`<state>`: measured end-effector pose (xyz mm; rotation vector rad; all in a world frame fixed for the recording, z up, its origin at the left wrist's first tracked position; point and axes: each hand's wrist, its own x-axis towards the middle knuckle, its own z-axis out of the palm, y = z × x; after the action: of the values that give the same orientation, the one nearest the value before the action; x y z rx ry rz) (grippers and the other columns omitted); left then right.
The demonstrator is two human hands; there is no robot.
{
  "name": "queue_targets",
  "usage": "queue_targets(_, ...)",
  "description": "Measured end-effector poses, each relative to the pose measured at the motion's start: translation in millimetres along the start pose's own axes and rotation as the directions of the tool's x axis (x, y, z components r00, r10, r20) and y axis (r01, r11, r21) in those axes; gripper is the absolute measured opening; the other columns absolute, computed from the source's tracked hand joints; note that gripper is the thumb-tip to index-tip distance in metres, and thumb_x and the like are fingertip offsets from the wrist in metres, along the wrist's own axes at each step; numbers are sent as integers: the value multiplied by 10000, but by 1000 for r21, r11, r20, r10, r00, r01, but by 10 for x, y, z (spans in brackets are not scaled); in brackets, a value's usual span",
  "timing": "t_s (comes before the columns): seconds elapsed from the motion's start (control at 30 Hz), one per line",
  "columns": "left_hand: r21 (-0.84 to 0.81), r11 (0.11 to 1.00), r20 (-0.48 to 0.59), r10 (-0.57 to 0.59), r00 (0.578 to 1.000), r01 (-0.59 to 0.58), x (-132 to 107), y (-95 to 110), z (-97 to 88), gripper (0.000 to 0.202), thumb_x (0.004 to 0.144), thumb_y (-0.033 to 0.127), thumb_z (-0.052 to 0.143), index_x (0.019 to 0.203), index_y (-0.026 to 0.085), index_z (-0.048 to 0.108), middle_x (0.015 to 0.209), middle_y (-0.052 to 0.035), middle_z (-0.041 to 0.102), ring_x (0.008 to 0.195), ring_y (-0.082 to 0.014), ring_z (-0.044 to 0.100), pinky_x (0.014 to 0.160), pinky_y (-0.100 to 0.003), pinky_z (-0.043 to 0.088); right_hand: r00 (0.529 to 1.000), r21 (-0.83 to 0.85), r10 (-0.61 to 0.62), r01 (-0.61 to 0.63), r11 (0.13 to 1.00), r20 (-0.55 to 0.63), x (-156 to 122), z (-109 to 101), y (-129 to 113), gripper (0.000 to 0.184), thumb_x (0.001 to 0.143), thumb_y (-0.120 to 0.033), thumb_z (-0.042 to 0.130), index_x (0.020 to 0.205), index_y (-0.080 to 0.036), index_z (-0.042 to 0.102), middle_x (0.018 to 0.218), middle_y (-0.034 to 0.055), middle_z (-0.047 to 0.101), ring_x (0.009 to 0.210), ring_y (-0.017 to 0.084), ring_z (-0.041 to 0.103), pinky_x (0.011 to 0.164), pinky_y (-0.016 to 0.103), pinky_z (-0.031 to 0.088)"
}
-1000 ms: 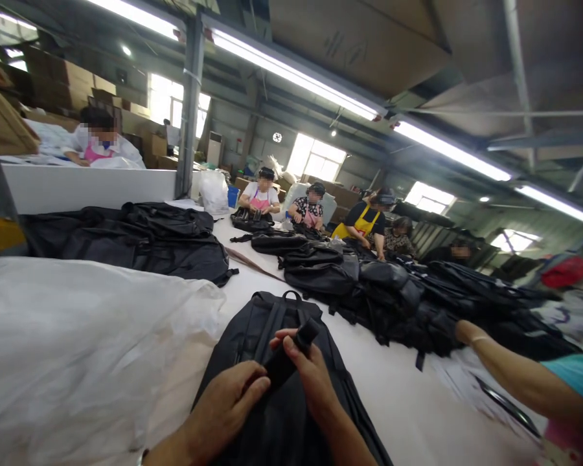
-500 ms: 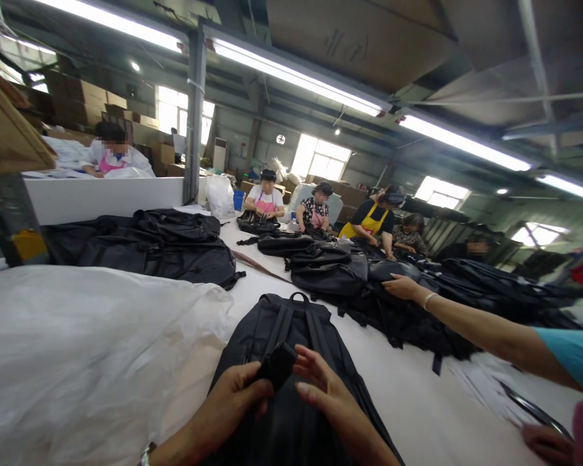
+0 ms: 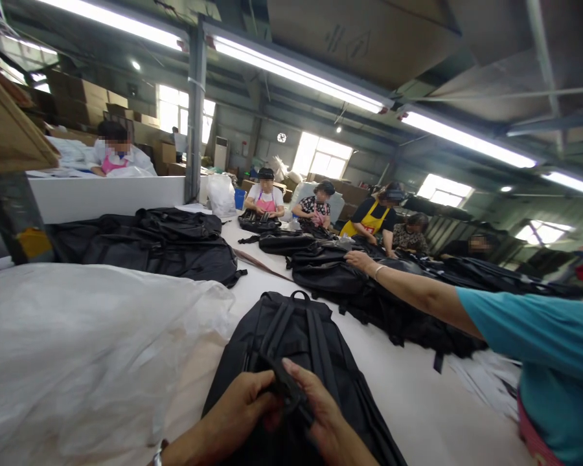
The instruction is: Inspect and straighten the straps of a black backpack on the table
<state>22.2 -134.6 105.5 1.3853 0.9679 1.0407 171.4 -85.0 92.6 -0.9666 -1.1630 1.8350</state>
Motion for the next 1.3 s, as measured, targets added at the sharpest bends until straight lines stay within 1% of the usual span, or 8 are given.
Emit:
queue_targets(0.2,-27,999,22,-28,999,29,18,-117,6,154,835,226,459,816,162,598,597,40,524,552,-108,469,544,-212,350,966,421,109,1,907,-235,77,-65,-319,248,676,-278,778,858,-160,658,730,-5,698,652,135,656,668,246,531)
queue_targets(0.43,-167,975,144,-124,982,148,130,-147,-61,139,786,278,544,825,148,571,595,21,548,520,-100,476,528,-207,360,901,284,-205,325,902,-381,311,-290,-730,524,676,-253,779,1150,-222,557,914,-11,692,743,114,663,688,222,537)
queue_targets(0.5,-230,954,203,-147,968,193,156,-148,-141,224,787,314,568,925,138,570,624,-7,601,530,-114,526,558,-219,380,814,107,-345,439,892,-467,457,-386,-779,534,670,-285,776,1148,-208,550,894,-2,675,728,122,651,679,239,536)
queue_targets(0.63,-303,919,286,-164,944,252,183,-165,-301,341,810,410,591,997,127,559,814,-113,701,664,-166,631,651,-256,424,497,-372,-655,554,744,-569,756,-580,-812,478,713,-352,718,1126,-159,572,886,18,639,781,136,621,735,268,511)
queue_targets(0.73,-316,908,283,-188,941,276,213,-188,-346,315,804,403,604,947,125,566,918,-147,705,760,-191,649,690,-279,455,389,-523,-745,537,661,-542,903,-650,-840,447,749,-359,668,1127,-141,572,911,41,631,833,154,614,787,299,496)
queue_targets(0.97,-257,920,270,-226,936,296,301,-199,-326,221,795,282,538,922,112,601,925,-137,705,756,-179,646,647,-255,456,432,-513,-751,551,658,-500,949,-493,-947,421,768,-371,640,1119,-154,555,914,44,623,846,164,621,766,297,501)
queue_targets(1.2,-198,948,180,-214,960,249,320,-278,-240,266,808,392,608,845,141,530,677,-45,666,556,-116,574,558,-210,379,395,-521,-750,545,656,-531,988,-431,-895,407,784,-374,623,1121,-162,537,960,51,620,869,155,614,807,289,491)
queue_targets(1.3,-185,951,141,-223,965,247,392,-344,-155,373,823,497,561,776,127,550,582,-41,628,452,-106,521,481,-206,331,435,-472,-707,534,701,-558,1070,-388,-847,413,756,-378,647,1090,-163,535,965,51,619,880,157,607,813,286,486)
